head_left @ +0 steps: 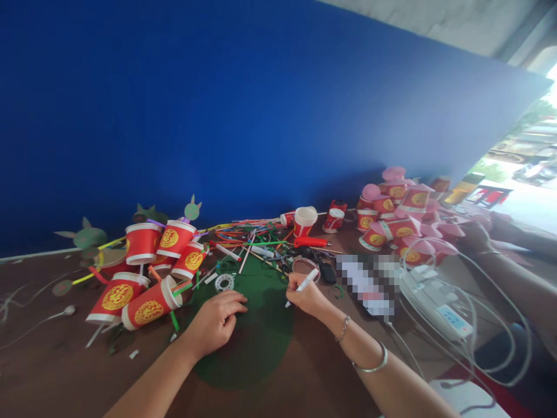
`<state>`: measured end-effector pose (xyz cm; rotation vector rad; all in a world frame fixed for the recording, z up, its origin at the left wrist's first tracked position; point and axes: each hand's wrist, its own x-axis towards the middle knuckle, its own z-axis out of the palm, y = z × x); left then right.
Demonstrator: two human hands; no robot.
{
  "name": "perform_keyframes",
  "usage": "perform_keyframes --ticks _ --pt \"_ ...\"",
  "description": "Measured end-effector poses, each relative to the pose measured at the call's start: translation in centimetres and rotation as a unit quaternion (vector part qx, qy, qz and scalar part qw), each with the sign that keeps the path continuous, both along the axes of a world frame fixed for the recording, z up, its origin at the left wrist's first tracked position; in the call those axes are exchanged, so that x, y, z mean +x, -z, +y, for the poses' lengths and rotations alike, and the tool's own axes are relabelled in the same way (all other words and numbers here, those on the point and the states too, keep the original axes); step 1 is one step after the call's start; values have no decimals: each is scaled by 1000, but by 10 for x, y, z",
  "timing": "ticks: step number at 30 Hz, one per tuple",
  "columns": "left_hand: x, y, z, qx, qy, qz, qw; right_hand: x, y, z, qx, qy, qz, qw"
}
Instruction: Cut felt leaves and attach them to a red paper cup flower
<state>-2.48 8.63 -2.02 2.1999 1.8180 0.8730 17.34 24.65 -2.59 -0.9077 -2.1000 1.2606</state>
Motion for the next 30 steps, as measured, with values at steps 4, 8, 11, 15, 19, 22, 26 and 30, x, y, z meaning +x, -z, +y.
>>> perform_keyframes --ticks 4,8,11,15,19,22,26,30 --pt "0 1 1 -6 -6 5 1000 2 -4 -1 -44 -15 -3 999" --pt "0 2 2 -13 -14 -4 1000 5 -8 -2 -106 5 41 994" --pt "-3 4 4 -20 -15 -9 1000 5 -13 -6 -158 24 105 982" --pt "-9 8 7 -18 -27 -9 999 -1 -19 -14 -202 -18 93 975" --pt "-13 10 9 -11 -31 -16 999 -16 -23 -19 -166 -34 19 985" --pt "-13 8 8 -9 -36 -37 999 -25 -21 -21 -151 7 12 988" --pt "-10 1 6 -21 -63 -94 993 -26 -13 -18 -128 37 62 989" --pt "-10 -3 6 -48 -79 -159 983 -21 -7 -11 -177 79 143 971"
